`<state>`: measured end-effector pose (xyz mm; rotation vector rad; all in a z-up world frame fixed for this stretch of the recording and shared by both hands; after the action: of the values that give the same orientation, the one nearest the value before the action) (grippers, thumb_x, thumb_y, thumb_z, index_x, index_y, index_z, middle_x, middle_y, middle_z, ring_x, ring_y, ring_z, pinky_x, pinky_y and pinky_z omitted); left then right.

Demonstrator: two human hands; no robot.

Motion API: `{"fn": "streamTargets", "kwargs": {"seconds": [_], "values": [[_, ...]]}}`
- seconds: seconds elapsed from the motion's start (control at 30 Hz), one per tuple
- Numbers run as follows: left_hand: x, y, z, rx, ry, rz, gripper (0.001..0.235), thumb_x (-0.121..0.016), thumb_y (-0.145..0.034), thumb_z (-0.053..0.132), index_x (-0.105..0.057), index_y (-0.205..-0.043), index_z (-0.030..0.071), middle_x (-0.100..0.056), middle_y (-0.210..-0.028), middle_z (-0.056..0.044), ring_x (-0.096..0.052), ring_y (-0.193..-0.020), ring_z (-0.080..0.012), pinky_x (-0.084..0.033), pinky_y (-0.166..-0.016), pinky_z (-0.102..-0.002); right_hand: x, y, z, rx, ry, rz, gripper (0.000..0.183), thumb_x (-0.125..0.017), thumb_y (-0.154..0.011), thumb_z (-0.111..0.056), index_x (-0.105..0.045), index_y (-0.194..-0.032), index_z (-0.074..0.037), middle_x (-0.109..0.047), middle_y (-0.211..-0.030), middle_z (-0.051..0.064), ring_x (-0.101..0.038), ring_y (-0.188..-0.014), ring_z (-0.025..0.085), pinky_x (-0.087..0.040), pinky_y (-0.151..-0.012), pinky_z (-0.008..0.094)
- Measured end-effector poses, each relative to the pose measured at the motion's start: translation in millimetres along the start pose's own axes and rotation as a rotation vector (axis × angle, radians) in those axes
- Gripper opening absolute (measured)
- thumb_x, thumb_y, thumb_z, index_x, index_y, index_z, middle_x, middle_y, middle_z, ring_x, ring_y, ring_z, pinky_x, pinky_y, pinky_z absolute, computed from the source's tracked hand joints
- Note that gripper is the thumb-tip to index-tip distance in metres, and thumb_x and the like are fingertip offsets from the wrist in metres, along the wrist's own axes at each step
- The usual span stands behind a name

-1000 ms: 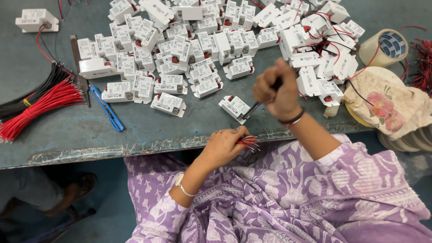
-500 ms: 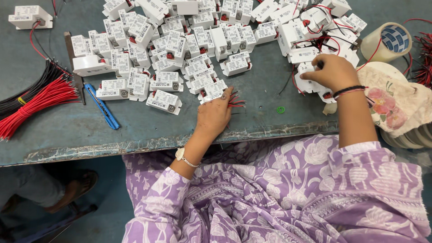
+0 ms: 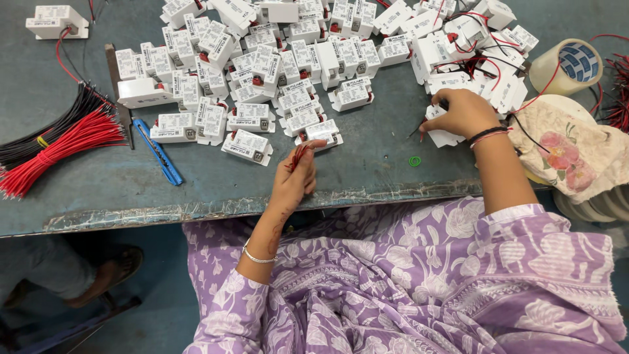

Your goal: The person assembles multiple LED drivers by hand, inserting wires into the small rectangular housing and securing them with a tool.

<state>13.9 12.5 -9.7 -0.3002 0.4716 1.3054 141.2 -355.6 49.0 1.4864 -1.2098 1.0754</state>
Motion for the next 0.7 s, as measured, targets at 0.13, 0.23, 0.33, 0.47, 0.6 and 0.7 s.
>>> {"fn": "streamTargets", "kwargs": {"seconds": [0.13, 0.23, 0.33, 0.47, 0.6, 0.7], "values": [[10, -1, -6, 0.002, 0.104, 0.029, 0.037, -0.053, -0.110, 0.027, -0.065, -0.125, -0.004, -0.030, -0.065, 0.011, -0.025, -0.052, -0.0002, -0.020, -0.046, -0.022, 16, 3, -26, 0.091, -0.277, 0.108, 0.053, -0.093, -0.074, -0.033, -0.072, -0.115, -0.007, -0.072, -0.104, 0.015, -0.068, -0.094, 0.026, -0.052, -0.082, 0.039], [10, 0, -6, -0.026, 0.103, 0.031, 0.034, -0.055, -0.111, 0.026, -0.067, -0.124, -0.003, -0.034, -0.065, 0.011, -0.026, -0.052, -0.0005, -0.022, -0.046, -0.021, 38, 14, -55, 0.255, -0.807, 0.166, 0.038, -0.088, -0.086, -0.014, -0.066, -0.116, -0.006, -0.071, -0.114, 0.007, -0.060, -0.088, 0.011, -0.045, -0.072, 0.028], [-6, 18, 9, -0.223, -0.208, 0.112, 0.031, -0.057, -0.111, 0.024, -0.071, -0.126, 0.001, -0.057, -0.084, 0.007, -0.037, -0.061, -0.0011, -0.029, -0.053, -0.021, 40, 30, -91, 0.118, -1.265, -0.153, 0.040, -0.076, -0.087, -0.002, -0.061, -0.123, -0.011, -0.070, -0.110, 0.000, -0.048, -0.060, 0.002, -0.030, -0.046, 0.021], [-43, 57, 50, -0.564, -0.666, 0.133, 0.028, -0.062, -0.111, 0.023, -0.065, -0.134, 0.006, -0.075, -0.108, -0.009, -0.074, -0.083, -0.0168, -0.057, -0.074, -0.030, 12, 44, -142, 0.158, -1.554, -0.583, 0.037, -0.064, -0.096, -0.006, -0.057, -0.132, -0.010, -0.063, -0.085, 0.001, -0.039, -0.046, 0.002, -0.027, -0.039, 0.022], [-48, 47, 64, -0.207, -1.095, 0.228, 0.044, -0.070, -0.092, 0.032, -0.069, -0.129, 0.009, -0.074, -0.092, -0.017, -0.071, -0.080, -0.0383, -0.053, -0.070, -0.045, -32, 45, -161, -0.060, -1.530, -0.766, 0.036, -0.057, -0.096, -0.014, -0.052, -0.131, -0.009, -0.064, -0.079, 0.001, -0.035, -0.040, 0.003, -0.023, -0.035, 0.023], [-47, 38, 55, -0.003, -1.192, 0.170, 0.032, -0.069, -0.092, 0.039, -0.075, -0.111, 0.015, -0.076, -0.096, -0.014, -0.071, -0.086, -0.0386, -0.053, -0.073, -0.048, -63, 38, -152, -0.075, -1.458, -0.760, 0.043, -0.061, -0.097, -0.013, -0.052, -0.139, -0.009, -0.053, -0.067, 0.000, -0.034, -0.040, 0.004, -0.024, -0.035, 0.024]]}}
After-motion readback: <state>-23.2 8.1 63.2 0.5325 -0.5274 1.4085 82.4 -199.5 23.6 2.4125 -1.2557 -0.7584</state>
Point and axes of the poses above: each hand's wrist, its own y-axis away from the middle knuckle, its own x-axis out of the back of the hand, z = x × y, the point moved 3 cm from there along -y, towards the middle knuckle
